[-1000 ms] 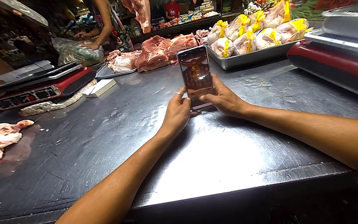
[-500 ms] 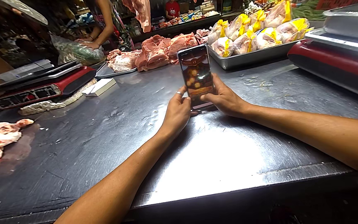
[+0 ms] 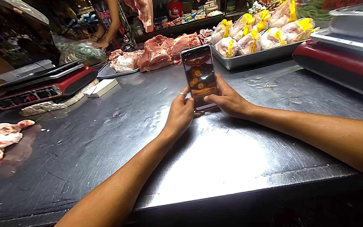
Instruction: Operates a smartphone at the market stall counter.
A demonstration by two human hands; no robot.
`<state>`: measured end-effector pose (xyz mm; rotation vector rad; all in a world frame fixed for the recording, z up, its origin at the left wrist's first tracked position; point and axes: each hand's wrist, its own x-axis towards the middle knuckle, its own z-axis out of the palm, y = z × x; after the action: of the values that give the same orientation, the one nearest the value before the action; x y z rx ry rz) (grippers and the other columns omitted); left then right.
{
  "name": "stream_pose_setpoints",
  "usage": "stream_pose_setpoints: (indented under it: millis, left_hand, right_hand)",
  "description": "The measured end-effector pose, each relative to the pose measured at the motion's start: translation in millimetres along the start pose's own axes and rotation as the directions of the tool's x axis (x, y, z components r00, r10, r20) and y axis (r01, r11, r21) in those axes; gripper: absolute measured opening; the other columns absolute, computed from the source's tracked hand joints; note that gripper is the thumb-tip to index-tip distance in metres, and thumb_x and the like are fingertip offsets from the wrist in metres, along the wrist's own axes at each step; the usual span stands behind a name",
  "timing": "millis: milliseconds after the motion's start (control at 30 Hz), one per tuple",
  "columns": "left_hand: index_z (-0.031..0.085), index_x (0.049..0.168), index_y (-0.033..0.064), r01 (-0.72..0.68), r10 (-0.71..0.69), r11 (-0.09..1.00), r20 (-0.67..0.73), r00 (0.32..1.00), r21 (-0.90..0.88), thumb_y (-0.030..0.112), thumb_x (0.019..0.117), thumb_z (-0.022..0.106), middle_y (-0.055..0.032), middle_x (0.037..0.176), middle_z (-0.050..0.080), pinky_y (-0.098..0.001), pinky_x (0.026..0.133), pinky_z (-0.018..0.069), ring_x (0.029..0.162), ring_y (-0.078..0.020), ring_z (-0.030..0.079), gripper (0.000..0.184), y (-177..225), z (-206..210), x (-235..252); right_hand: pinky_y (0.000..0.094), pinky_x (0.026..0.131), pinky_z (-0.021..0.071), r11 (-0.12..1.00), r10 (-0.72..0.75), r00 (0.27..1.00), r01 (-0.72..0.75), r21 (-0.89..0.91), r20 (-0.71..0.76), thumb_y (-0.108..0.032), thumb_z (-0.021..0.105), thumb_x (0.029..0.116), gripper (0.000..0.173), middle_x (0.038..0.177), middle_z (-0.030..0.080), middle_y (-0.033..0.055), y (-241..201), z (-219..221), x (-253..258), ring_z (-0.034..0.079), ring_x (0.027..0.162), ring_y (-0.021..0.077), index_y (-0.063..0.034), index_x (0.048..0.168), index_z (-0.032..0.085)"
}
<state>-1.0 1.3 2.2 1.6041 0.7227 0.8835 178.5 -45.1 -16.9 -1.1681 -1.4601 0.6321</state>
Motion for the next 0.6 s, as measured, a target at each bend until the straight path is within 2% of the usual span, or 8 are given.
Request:
stream_pose_setpoints:
  millis: [600]
  left_hand:
    - [0.042, 0.153, 0.0089, -0.007, 0.007, 1.0, 0.003, 1.0, -0.004, 0.004, 0.1098, 0.038, -0.0154, 0.113, 0.071, -0.0383, 0.078, 0.0643, 0.092, -0.0211, 0.075, 0.043, 0.8, 0.2, -0.7]
  right_hand:
    - [0.0356, 0.094, 0.0592, 1.0, -0.009, 1.0, 0.009, 0.016, 0.013, -0.01, 0.063, 0.0949, 0.069, 0.124, 0.069, 0.0073, 0.5, 0.0, 0.3, 0.071, 0.108, 0.0145, -0.0142, 0.155, 0.029]
